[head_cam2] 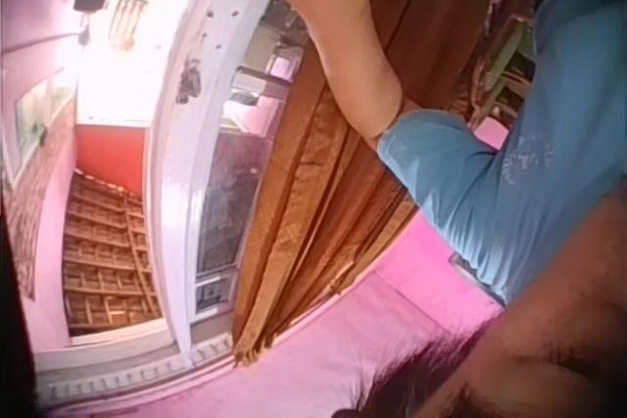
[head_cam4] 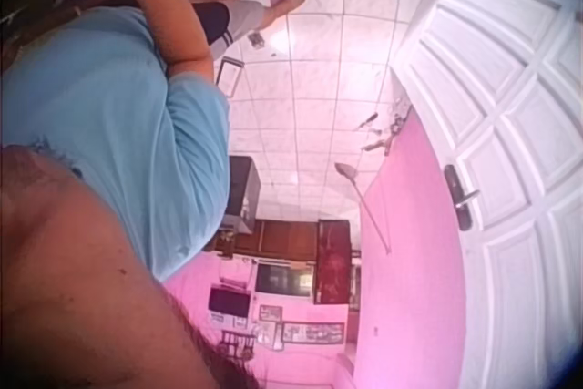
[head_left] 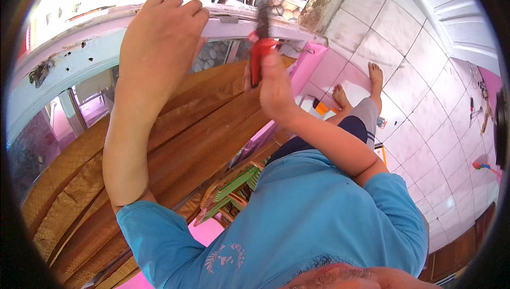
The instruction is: The person works on a door latch and frame using a screwdriver, pliers, and a utility knife, then opens the door.
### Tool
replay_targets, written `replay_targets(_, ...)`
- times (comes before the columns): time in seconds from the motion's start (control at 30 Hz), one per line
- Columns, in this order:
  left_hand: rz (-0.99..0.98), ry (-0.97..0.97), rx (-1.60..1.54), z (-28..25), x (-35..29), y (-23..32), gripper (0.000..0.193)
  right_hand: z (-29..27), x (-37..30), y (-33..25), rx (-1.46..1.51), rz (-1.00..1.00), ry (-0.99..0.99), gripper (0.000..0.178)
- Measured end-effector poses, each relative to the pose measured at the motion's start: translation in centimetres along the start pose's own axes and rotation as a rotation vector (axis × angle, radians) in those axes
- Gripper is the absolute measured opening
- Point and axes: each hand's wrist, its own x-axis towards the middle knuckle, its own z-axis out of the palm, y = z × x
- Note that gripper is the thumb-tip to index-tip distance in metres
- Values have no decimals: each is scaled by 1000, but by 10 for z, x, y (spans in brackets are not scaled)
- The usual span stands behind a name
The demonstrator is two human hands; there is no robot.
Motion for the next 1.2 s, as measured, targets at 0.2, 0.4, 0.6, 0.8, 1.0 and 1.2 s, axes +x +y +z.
replay_targets(0.2, 14, 5, -3, 1, 3, 0, 21, 6, 2, 20, 23, -62, -3, 49)
replay_targets(0.4, 3, 28, -36, 1, 5, 1, 21, 13, 13, 0, 153, -155, 128, 41)
replay_targets(0.6, 1, 20, -25, 3, -1, -1, 21, 11, -1, -5, -282, -14, -58, 35)
replay_targets(0.8, 11, 46, -12, 1, 1, 1, 20, 15, 0, 17, -324, -53, -71, 46)
replay_targets(1.0, -1, 51, -10, 0, 2, 2, 20, 25, 10, 7, 356, -219, 183, 47)
replay_targets(1.2, 6, 46, -3, 4, -1, 0, 20, 25, 1, 14, 154, -47, 1, 45)
